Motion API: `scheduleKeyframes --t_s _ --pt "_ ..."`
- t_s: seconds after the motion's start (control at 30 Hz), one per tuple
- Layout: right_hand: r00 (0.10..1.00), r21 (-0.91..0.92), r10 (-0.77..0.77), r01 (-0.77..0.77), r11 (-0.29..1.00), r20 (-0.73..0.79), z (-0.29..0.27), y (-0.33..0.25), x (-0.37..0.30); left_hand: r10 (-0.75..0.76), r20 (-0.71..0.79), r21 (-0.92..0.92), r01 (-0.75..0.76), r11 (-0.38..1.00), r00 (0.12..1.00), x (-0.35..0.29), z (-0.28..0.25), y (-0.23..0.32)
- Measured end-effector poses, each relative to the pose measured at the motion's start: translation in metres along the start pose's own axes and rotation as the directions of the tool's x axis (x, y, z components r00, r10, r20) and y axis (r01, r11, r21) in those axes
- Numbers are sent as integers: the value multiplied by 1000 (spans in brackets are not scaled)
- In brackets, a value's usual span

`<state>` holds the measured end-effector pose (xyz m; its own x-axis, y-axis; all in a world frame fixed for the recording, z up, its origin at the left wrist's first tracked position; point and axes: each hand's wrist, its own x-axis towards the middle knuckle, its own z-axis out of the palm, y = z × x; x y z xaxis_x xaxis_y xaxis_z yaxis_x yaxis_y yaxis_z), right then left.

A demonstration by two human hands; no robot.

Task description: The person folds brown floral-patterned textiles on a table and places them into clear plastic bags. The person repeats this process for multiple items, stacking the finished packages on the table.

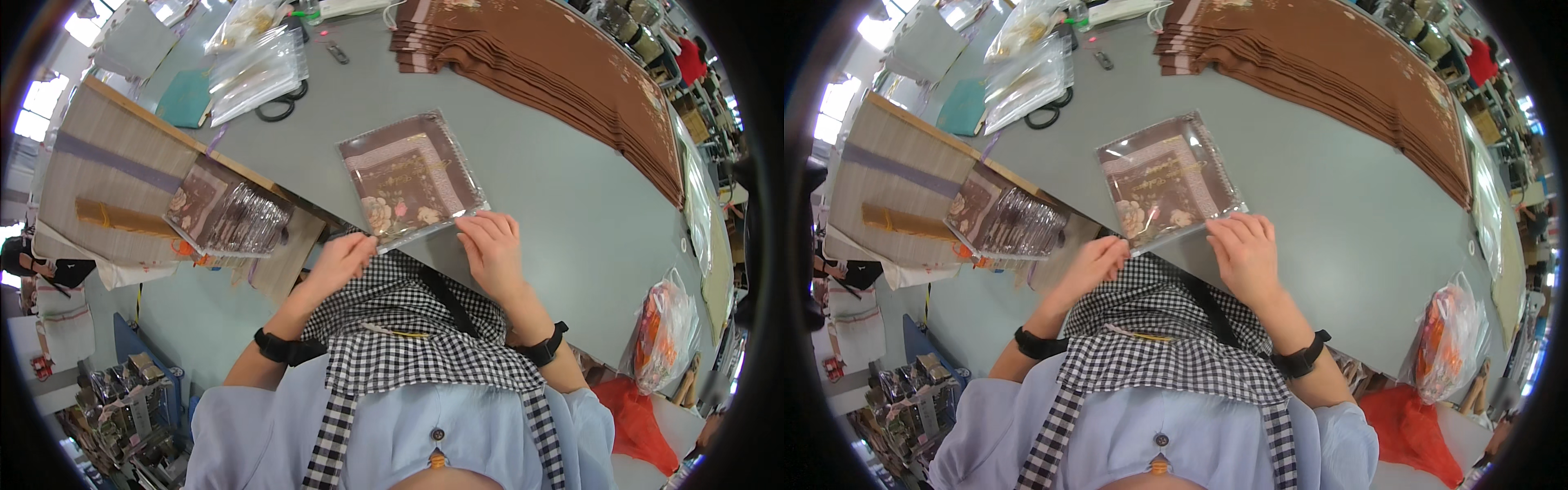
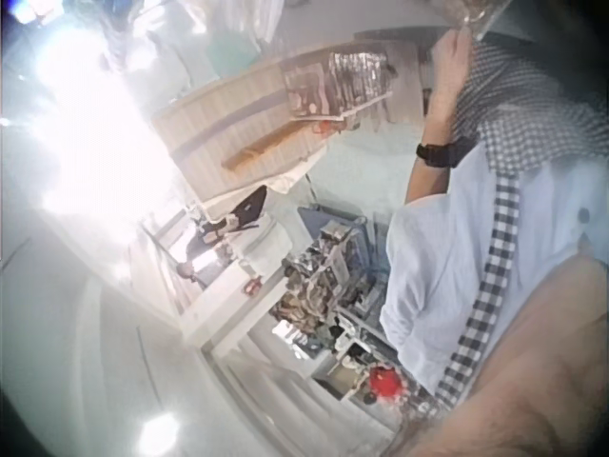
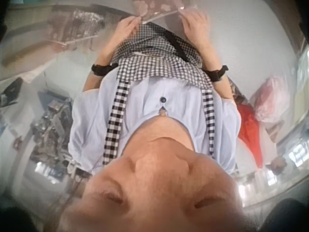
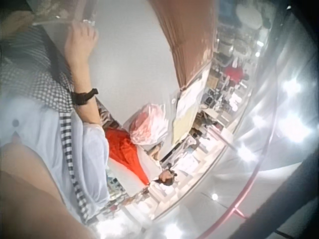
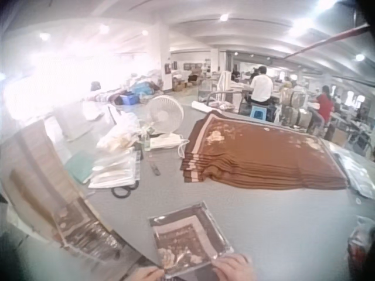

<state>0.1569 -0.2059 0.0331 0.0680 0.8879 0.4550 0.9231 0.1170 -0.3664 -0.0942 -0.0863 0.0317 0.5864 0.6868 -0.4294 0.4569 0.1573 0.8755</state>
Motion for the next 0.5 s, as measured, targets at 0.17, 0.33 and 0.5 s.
scheduleKeyframes --t_s 0.17,0.33,0.5 --pt "953 242 -286 256 936 98 34 -34 21 85 72 -255 -64 965 994 16 18 -29" --pt "902 182 -410 385 905 135 56 -39 35 114 24 -154 -109 982 993 17 15 -22" --pt "948 35 -285 283 959 142 27 -19 36 118 6 -239 -113 964 993 10 -27 -35"
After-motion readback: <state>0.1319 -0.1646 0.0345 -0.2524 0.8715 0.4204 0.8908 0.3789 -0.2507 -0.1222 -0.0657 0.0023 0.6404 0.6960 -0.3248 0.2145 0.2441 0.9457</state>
